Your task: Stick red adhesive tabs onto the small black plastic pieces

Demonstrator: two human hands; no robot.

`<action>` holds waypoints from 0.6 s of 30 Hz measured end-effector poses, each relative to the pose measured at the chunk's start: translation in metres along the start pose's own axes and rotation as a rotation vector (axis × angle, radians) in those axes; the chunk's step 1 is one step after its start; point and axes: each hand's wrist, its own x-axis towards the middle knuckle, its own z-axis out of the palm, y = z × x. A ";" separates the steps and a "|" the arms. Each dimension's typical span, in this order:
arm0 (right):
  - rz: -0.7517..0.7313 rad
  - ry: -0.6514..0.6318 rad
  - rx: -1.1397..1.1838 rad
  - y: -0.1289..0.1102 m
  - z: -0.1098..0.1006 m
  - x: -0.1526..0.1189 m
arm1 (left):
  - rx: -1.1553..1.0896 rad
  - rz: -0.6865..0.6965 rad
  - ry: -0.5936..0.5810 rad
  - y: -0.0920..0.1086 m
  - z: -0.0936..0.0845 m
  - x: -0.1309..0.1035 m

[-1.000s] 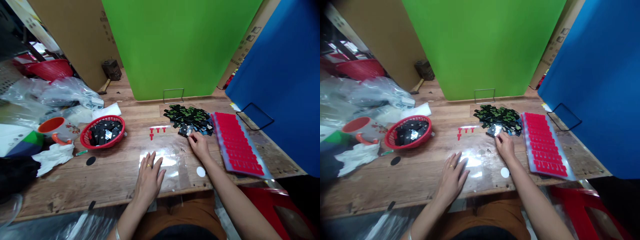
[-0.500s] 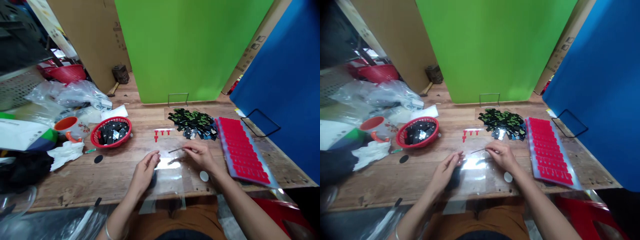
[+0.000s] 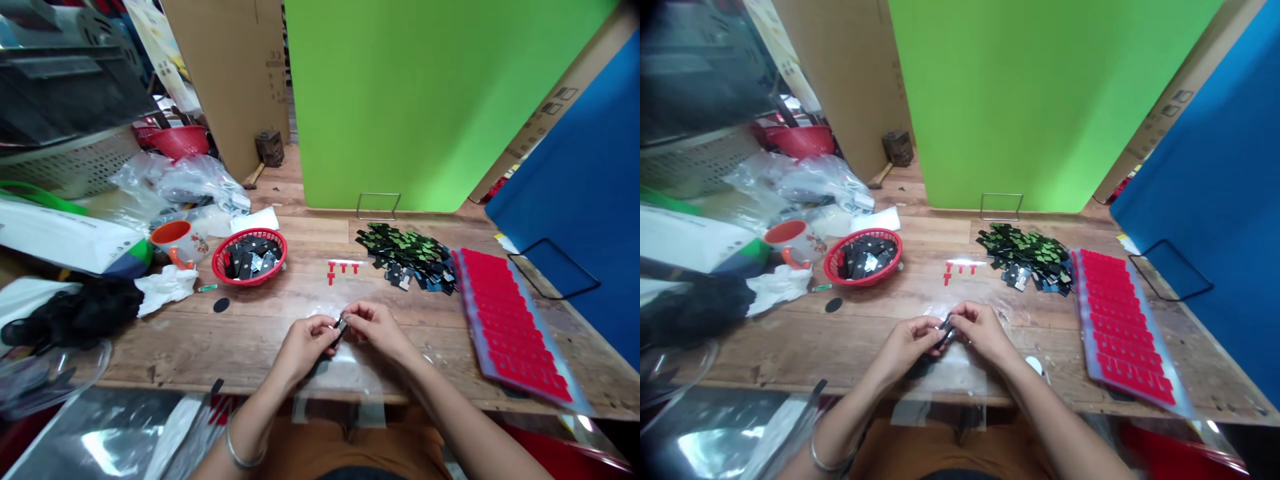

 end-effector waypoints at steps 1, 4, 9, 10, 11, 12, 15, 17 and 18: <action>-0.001 0.008 0.007 0.000 0.003 0.001 | -0.014 0.013 -0.009 0.000 0.000 -0.001; 0.008 0.013 0.034 -0.001 0.012 0.003 | -0.086 -0.018 0.014 -0.004 -0.003 -0.002; 0.077 -0.107 -0.010 0.000 0.016 0.005 | -0.028 -0.081 0.058 -0.010 -0.014 -0.005; 0.059 -0.125 -0.052 0.001 0.018 0.007 | 0.073 -0.030 0.092 -0.009 -0.018 -0.006; 0.015 -0.124 -0.110 0.003 0.021 0.009 | 0.209 0.045 0.151 -0.007 -0.022 -0.006; -0.054 -0.103 -0.183 0.005 0.024 0.013 | 0.363 0.132 0.231 -0.005 -0.027 -0.007; -0.339 0.002 -0.437 0.011 0.038 0.031 | 0.786 0.326 0.466 0.001 -0.042 -0.005; -0.508 -0.003 -0.597 0.016 0.047 0.045 | 0.989 0.364 0.550 0.001 -0.052 -0.002; -0.574 -0.033 -0.665 0.018 0.050 0.052 | 1.076 0.371 0.567 0.000 -0.056 -0.001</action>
